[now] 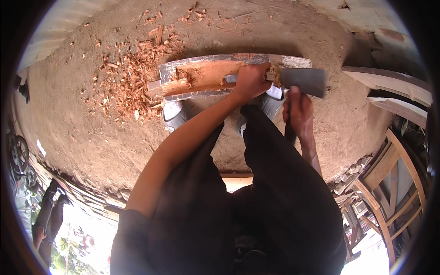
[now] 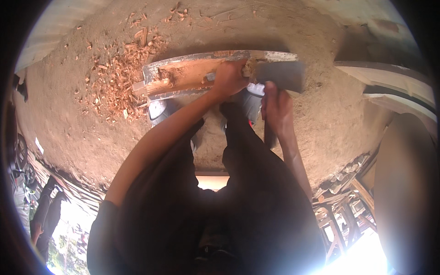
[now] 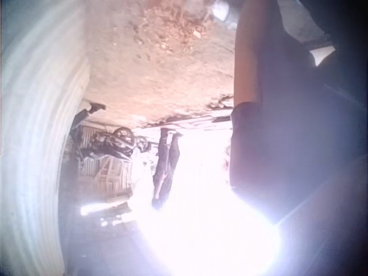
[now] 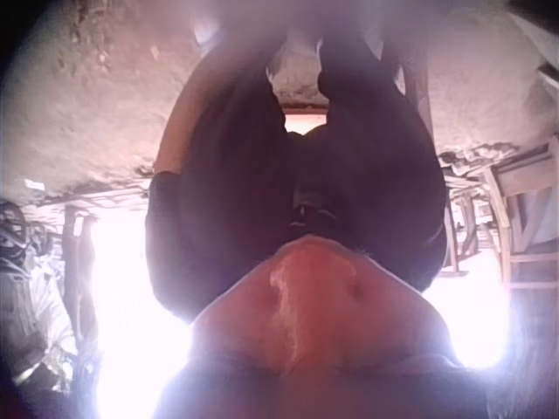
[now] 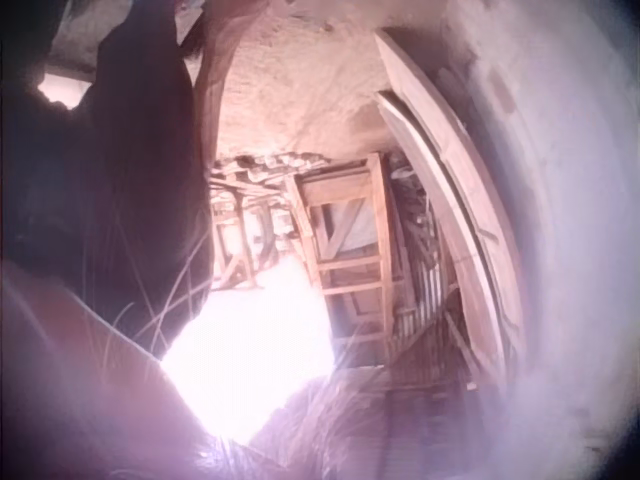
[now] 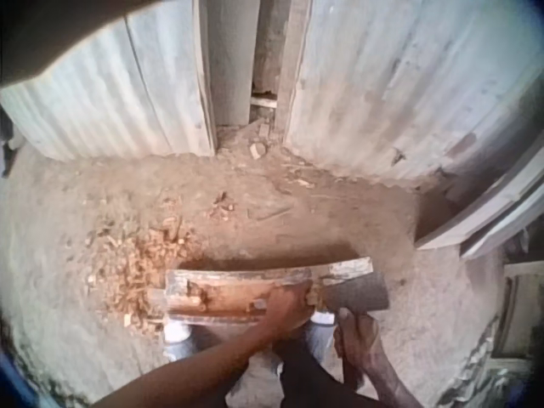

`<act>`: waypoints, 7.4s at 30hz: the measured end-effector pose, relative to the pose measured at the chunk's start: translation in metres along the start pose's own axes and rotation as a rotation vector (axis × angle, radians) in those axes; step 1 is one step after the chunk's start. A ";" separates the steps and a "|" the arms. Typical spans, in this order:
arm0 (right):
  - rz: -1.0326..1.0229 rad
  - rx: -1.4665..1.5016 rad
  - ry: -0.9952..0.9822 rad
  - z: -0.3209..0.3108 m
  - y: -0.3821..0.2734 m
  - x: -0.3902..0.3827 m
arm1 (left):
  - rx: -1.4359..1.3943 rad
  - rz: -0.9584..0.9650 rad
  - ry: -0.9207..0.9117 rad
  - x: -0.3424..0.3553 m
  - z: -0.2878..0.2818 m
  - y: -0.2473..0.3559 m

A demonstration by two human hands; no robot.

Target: The person sits on the ground and uses a small axe to carve a piece of wood placed on a wooden block. They repeatedly strike the wood to remove shavings and shape it.

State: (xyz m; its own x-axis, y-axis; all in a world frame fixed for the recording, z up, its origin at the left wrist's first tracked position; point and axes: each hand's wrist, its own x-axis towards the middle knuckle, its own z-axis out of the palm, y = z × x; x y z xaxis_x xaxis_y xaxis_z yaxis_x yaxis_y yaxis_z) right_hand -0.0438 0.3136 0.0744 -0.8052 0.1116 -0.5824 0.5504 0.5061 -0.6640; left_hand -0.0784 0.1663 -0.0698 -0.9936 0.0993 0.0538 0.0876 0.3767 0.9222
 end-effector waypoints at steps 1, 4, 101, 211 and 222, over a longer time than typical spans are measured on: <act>0.044 0.025 -0.030 -0.008 -0.005 0.002 | 0.018 -0.001 -0.012 0.000 0.000 0.000; 0.070 0.125 -0.048 -0.029 -0.010 0.004 | 0.051 0.001 -0.012 -0.005 0.002 -0.002; 0.025 -0.136 -0.026 -0.015 -0.009 -0.007 | -0.147 0.065 -0.053 -0.003 -0.002 0.004; 0.114 0.129 -0.075 -0.009 -0.007 0.007 | 0.126 0.009 -0.146 -0.001 -0.012 -0.004; 0.172 0.101 -0.118 -0.015 -0.004 0.016 | 0.145 0.002 -0.118 -0.005 -0.011 -0.007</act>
State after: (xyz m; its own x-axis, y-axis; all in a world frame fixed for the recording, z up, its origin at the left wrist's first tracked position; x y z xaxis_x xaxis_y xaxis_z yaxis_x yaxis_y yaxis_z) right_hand -0.0620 0.3261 0.0751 -0.6697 0.0844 -0.7379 0.7012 0.3994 -0.5907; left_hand -0.0745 0.1528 -0.0726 -0.9789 0.2044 0.0020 0.1071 0.5045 0.8567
